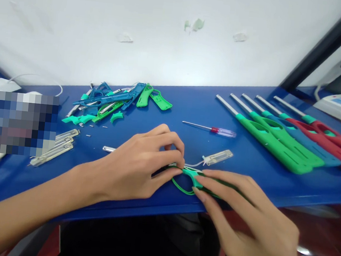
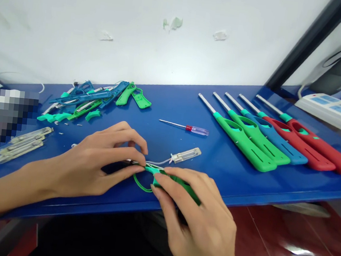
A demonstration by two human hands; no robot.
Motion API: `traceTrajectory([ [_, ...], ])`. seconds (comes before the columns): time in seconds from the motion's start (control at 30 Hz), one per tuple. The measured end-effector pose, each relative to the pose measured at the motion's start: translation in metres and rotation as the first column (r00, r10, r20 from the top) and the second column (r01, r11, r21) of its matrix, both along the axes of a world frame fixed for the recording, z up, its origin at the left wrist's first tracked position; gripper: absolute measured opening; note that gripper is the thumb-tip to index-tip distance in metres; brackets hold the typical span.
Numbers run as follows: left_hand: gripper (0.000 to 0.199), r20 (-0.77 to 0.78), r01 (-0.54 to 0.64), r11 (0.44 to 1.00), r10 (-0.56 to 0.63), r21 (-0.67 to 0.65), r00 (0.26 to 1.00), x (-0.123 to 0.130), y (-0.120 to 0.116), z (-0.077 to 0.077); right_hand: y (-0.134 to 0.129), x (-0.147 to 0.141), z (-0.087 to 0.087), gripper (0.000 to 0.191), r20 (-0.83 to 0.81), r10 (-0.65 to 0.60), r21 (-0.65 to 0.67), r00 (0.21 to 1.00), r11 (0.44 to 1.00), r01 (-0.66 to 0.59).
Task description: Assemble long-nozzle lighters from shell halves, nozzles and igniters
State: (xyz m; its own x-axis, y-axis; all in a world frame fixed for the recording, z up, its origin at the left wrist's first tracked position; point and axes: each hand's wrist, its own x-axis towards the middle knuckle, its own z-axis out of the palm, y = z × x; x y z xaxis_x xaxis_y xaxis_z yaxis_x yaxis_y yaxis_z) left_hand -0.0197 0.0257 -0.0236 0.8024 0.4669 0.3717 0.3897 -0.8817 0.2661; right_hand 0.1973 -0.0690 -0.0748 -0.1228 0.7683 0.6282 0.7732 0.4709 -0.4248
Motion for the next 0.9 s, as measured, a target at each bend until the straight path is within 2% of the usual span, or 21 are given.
traceTrajectory([
  [0.47, 0.012, 0.012, 0.018, 1.0, -0.018, -0.006, 1.0, 0.0015, -0.0004, -0.0094, -0.0007, 0.0005, -0.0013, 0.016, -0.039, 0.013, 0.012, 0.999, 1.0, -0.013],
  [0.9, 0.014, -0.022, 0.001, 0.999, -0.001, 0.037, 1.0, 0.0011, -0.0006, -0.0093, 0.0015, 0.0006, -0.0007, 0.016, -0.042, 0.038, 0.006, 0.998, 0.999, -0.038],
])
